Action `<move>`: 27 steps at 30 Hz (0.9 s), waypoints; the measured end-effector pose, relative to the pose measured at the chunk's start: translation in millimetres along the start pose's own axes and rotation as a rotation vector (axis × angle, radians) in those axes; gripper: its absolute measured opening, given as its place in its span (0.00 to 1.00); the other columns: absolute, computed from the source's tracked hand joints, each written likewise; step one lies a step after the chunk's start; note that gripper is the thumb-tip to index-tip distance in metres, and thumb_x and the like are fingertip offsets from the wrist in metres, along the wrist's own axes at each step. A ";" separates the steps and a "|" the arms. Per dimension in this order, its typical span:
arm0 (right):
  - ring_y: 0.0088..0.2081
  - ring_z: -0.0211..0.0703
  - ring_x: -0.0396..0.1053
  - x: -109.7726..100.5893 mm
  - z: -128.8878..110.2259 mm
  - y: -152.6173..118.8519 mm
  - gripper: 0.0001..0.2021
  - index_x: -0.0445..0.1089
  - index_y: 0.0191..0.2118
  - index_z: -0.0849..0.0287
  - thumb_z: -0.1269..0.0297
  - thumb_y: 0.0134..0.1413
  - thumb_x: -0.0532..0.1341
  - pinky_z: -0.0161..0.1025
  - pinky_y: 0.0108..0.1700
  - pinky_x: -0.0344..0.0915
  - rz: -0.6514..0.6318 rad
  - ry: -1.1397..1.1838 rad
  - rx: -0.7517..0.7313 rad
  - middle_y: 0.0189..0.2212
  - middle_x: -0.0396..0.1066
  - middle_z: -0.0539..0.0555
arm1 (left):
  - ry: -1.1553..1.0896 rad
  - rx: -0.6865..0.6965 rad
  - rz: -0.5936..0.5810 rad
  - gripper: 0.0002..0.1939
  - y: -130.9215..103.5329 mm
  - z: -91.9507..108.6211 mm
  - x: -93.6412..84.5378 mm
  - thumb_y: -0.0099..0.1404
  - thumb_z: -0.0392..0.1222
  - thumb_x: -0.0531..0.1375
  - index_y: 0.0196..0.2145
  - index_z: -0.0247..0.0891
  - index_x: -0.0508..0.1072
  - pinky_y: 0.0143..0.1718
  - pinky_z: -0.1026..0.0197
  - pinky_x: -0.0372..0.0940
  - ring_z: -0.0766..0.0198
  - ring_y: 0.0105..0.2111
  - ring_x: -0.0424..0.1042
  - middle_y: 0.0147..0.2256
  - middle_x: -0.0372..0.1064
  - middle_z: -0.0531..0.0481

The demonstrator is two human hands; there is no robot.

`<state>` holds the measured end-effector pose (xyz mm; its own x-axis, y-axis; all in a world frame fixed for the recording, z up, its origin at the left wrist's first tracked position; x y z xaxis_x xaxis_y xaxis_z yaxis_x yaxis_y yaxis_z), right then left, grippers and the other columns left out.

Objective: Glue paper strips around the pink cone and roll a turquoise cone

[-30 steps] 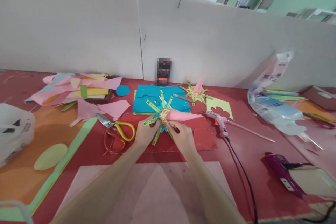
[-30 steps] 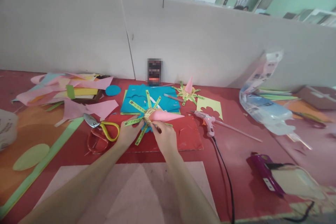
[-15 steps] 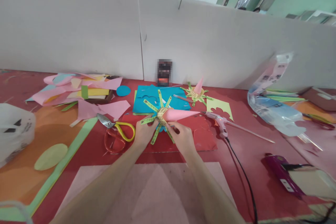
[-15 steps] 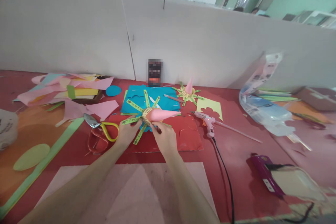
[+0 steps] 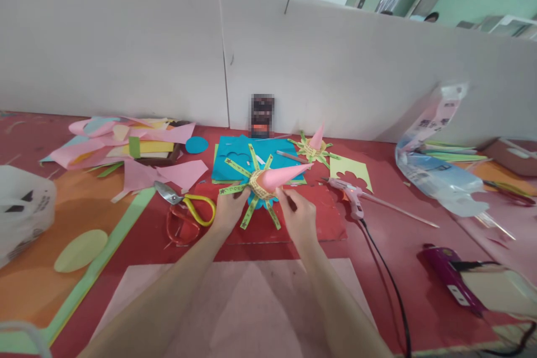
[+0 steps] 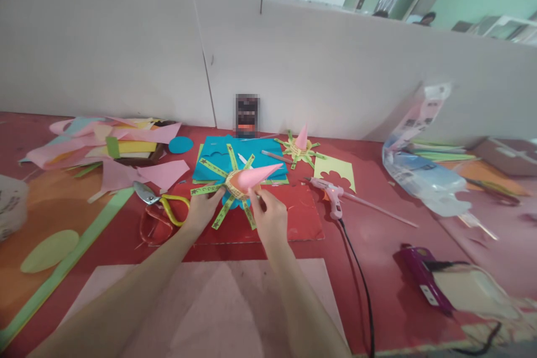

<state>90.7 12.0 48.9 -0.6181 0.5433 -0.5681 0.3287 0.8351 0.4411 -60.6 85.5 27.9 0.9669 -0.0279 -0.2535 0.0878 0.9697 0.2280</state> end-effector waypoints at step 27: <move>0.28 0.35 0.64 -7.1 2.6 6.3 0.15 0.65 0.42 0.58 0.56 0.52 0.56 0.32 0.26 0.62 0.149 0.086 0.010 0.36 0.65 0.55 | -0.013 0.028 -0.219 0.14 -3.2 -5.8 9.5 0.57 0.45 0.57 0.40 0.38 0.71 0.43 0.57 0.65 0.58 0.41 0.71 0.40 0.73 0.49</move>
<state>99.1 13.7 54.0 -0.6205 0.6525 -0.4350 0.4280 0.7466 0.5093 -53.1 83.6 19.3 0.9269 -0.2409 -0.2877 0.3029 0.9329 0.1948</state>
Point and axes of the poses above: each hand's wrist, its own y-axis towards the middle knuckle, its own x-axis out of the palm, z = x × y, the point moved 2 cm from there along y, towards the middle knuckle
